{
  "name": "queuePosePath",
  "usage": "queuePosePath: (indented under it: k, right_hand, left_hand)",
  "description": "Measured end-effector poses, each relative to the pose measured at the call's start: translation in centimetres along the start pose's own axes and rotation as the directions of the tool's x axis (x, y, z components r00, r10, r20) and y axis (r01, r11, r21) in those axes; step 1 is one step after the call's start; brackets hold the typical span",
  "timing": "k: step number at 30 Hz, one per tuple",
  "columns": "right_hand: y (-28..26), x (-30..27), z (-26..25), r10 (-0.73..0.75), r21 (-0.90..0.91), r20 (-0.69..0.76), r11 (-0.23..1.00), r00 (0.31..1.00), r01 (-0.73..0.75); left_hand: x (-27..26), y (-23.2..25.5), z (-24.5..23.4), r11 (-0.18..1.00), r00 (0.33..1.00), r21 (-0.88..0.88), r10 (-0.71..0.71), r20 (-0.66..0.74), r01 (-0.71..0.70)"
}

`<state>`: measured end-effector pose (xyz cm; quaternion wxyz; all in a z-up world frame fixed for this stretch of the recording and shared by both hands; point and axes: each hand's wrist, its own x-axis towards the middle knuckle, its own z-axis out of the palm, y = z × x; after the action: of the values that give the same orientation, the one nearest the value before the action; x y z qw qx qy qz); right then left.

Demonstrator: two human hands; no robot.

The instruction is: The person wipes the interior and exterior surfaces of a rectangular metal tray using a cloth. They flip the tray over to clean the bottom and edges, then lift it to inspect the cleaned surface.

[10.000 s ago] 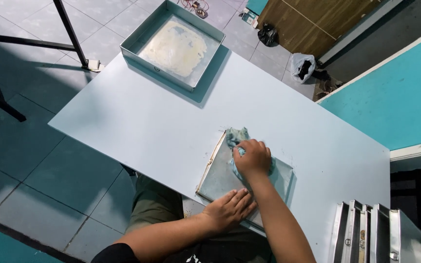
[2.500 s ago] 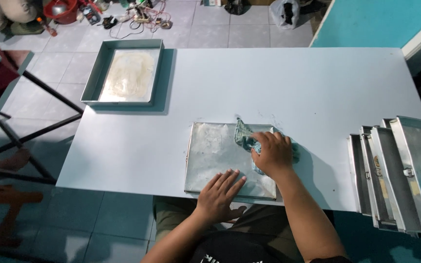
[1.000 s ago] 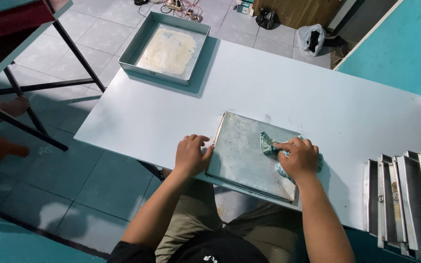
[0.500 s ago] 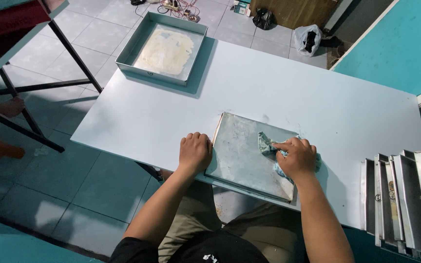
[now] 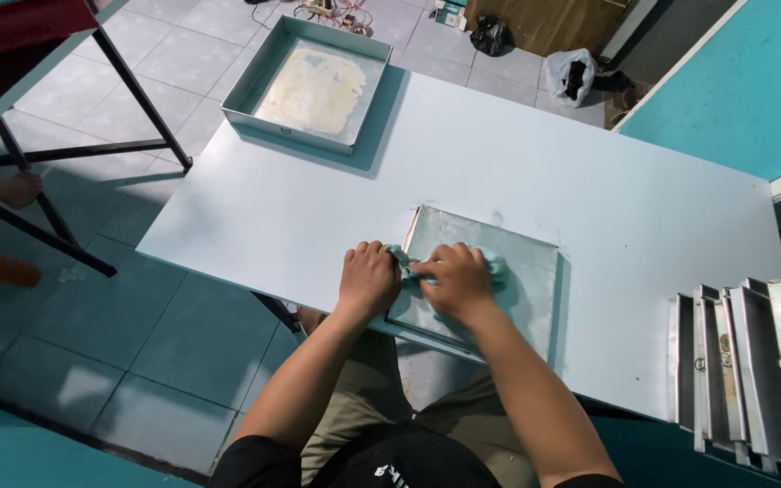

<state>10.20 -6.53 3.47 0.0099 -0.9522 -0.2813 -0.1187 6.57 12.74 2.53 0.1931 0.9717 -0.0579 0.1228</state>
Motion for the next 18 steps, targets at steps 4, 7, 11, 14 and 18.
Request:
queuePosePath:
  k: [4, 7, 11, 14, 18]
  right_hand:
    - [0.1, -0.8, -1.9, 0.008, 0.020, 0.033, 1.000, 0.999, -0.009]
    - [2.2, -2.7, -3.6, 0.067, 0.028, 0.132, 0.997, 0.989, -0.072]
    - [8.9, -7.5, -3.7, 0.189, -0.041, 0.143, 0.982, 0.971, -0.185]
    - [12.0, -10.0, -4.0, 0.294, -0.127, 0.168, 0.953, 0.941, -0.275]
    - [11.6, -9.7, -3.7, 0.313, -0.149, 0.180, 0.946, 0.933, -0.289]
  left_hand:
    - [-0.2, 0.0, -0.6, 0.999, 0.999, 0.011, -0.035, 0.018, 0.034]
    - [-0.5, 0.5, -1.4, 0.995, 0.995, -0.004, -0.098, 0.003, 0.098]
    - [-0.5, 0.2, -1.4, 0.994, 0.993, -0.015, -0.110, 0.032, 0.110]
    - [-0.3, 0.3, -1.3, 0.991, 0.990, -0.042, -0.124, 0.073, 0.127]
    - [0.0, 0.1, -0.7, 0.995, 0.991, -0.025, -0.097, 0.089, 0.099]
